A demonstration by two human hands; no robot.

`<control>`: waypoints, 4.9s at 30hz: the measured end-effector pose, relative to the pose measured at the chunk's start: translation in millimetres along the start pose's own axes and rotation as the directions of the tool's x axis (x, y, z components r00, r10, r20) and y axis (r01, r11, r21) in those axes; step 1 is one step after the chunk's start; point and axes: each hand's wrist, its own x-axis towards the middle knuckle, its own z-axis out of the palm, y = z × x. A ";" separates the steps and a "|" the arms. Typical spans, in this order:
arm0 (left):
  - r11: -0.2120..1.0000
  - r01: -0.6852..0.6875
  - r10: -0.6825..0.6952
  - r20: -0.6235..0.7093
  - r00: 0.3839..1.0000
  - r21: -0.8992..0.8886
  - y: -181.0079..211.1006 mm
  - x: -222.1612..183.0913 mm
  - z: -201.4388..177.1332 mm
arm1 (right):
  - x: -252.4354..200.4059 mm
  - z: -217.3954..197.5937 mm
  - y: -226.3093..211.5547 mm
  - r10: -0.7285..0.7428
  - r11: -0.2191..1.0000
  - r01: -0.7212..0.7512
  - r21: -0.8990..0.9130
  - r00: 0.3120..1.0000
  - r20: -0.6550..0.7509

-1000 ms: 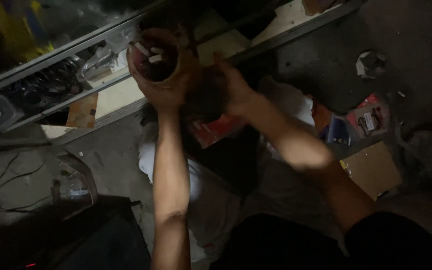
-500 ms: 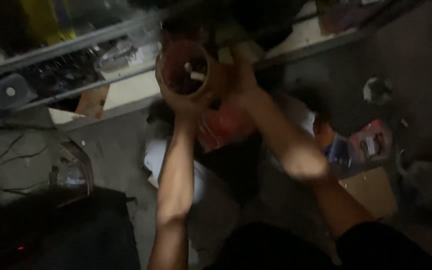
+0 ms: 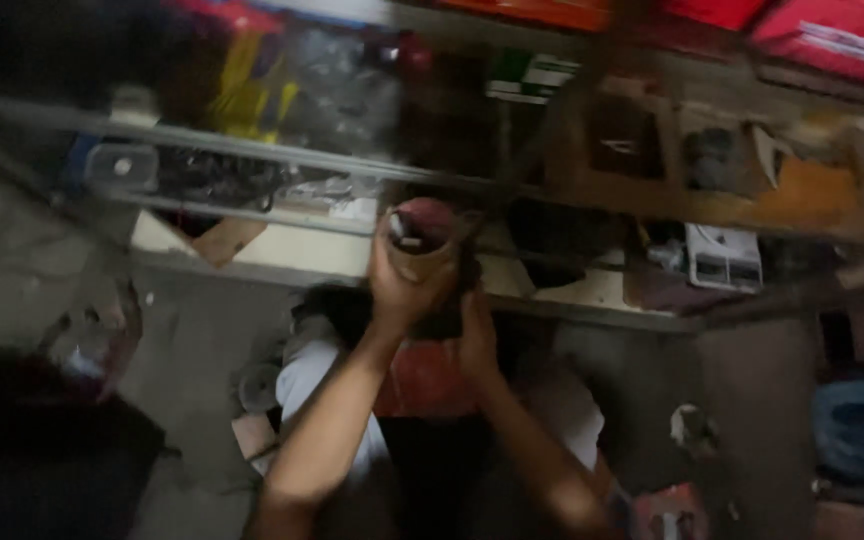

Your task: Inspecting and organizing motorcycle parts from storage shelves.

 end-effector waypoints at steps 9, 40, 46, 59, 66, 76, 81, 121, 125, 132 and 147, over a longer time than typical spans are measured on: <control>0.989 0.142 -0.143 0.342 0.929 0.026 -30.8 -32.8 3.7 | 95.8 -100.5 11.5 -0.088 0.996 0.086 0.029 0.993 0.077; 0.927 0.261 -0.155 0.358 0.921 -0.270 -59.9 -23.2 -19.3 | 13.1 -25.0 -6.2 -0.004 0.974 -0.005 -0.225 0.999 -0.040; 0.927 0.243 -0.174 0.246 0.953 -0.284 -78.8 -8.4 -35.6 | -20.6 12.3 -20.8 -0.007 0.839 -0.079 -0.539 0.988 -0.155; 0.933 0.338 -0.278 0.348 0.895 -0.125 -50.3 -24.5 -17.8 | -25.3 18.5 -67.8 -0.449 0.570 0.547 -0.612 0.832 0.326; 0.931 0.322 -0.250 0.343 0.906 -0.173 -60.5 -26.1 -21.5 | -3.8 -12.6 -28.2 -0.210 0.767 0.300 -0.567 0.953 0.221; 0.722 0.462 -0.250 0.428 0.868 -0.514 -48.1 -5.5 -48.5 | -16.0 -3.5 -33.2 -0.117 0.866 0.302 -0.399 0.897 0.427; 0.758 0.484 -0.215 0.533 0.818 -0.437 -63.5 -23.2 -45.2 | -4.0 -13.5 -14.7 -0.074 0.950 0.160 -0.267 0.949 0.306; 0.819 0.510 -0.345 0.484 0.804 -0.262 -21.2 -30.0 6.7 | 9.7 -43.4 -19.2 -0.443 0.222 0.468 -0.855 0.830 0.339; 0.750 0.635 -0.477 0.513 0.714 -0.186 -18.6 -35.2 8.9 | 19.7 -31.5 -27.5 -0.376 0.785 0.311 -0.536 0.927 -0.012; 0.742 0.514 -0.415 0.307 0.857 -0.432 -35.0 -20.4 10.5 | -15.9 -6.3 -19.2 -0.250 0.867 0.256 -0.427 0.966 0.071; 0.761 0.646 -0.435 0.690 0.579 -0.062 -12.3 -31.6 22.5 | -4.5 -29.4 -76.1 -0.467 0.789 0.411 -0.457 0.884 -0.010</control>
